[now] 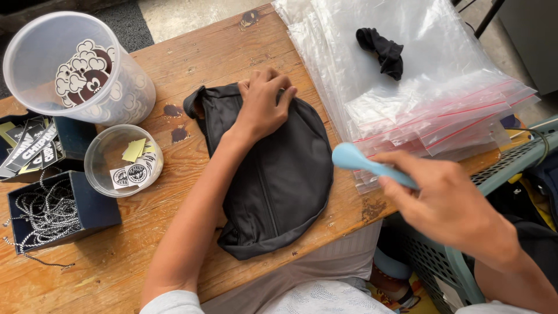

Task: The person cleans a black bag using a blue brush and a black cloth. They then attach a cartoon character sticker to the bag using a chain and place the bag into a plastic bag.

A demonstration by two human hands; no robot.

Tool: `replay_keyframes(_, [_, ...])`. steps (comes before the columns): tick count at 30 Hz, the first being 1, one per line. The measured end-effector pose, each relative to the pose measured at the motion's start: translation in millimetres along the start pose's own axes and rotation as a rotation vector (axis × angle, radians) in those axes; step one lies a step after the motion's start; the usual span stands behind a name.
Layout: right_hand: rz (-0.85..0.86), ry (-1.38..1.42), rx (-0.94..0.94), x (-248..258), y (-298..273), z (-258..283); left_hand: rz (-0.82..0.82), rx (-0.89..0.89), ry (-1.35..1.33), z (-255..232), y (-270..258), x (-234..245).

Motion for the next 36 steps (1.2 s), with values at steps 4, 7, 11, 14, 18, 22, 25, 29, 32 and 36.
replay_keyframes(4, [-0.138, 0.034, 0.027, 18.5, 21.1, -8.1, -0.111, -0.210, -0.022, -45.2, -17.0, 45.8])
replay_keyframes(7, [-0.271, -0.067, 0.072, 33.2, 59.3, -22.6, -0.072, -0.367, -0.063, -73.2, -41.3, 75.6])
replay_keyframes(11, [-0.215, -0.311, -0.036, 46.8, 112.8, -65.7, -0.016, -0.400, 0.034, -74.4, -89.4, 94.2])
replay_keyframes(14, [-0.080, -0.308, -0.145, 49.4, 134.4, -83.9, -0.017, -0.370, 0.128, -65.9, -127.1, 101.3])
replay_keyframes(18, [-0.126, -0.315, -0.017, 35.1, 166.5, -121.9, -0.040, -0.326, 0.152, -61.1, -161.7, 107.4])
replay_keyframes(22, [-0.748, -0.507, 0.324, 19.4, 136.3, -83.7, -0.091, -0.302, 0.083, -62.4, -157.8, 110.6])
replay_keyframes(25, [-0.675, -0.333, 0.456, 2.9, 103.9, -12.6, -0.158, -0.305, 0.040, -61.5, -155.3, 111.9])
replay_keyframes(29, [-0.273, -0.136, 0.624, -46.6, 78.0, 63.7, -0.302, -0.166, -0.093, -57.7, -164.5, 113.0])
replay_keyframes(32, [-0.189, -0.204, 0.680, -85.5, 75.4, 107.3, -0.487, -0.084, -0.179, -52.2, -174.4, 116.8])
replay_keyframes(36, [-0.163, -0.413, 0.681, -126.5, 87.1, 158.8, -0.639, -0.191, -0.096, -44.9, -184.4, 120.6])
Point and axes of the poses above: each hand's wrist, its own y-axis towards the middle knuckle, its own x-axis out of the back of the hand, z = x × y, the point moved 2 cm from there along y, towards the middle knuckle, and after that the axes turned 14 degrees about -x, right-handed, at the moved point
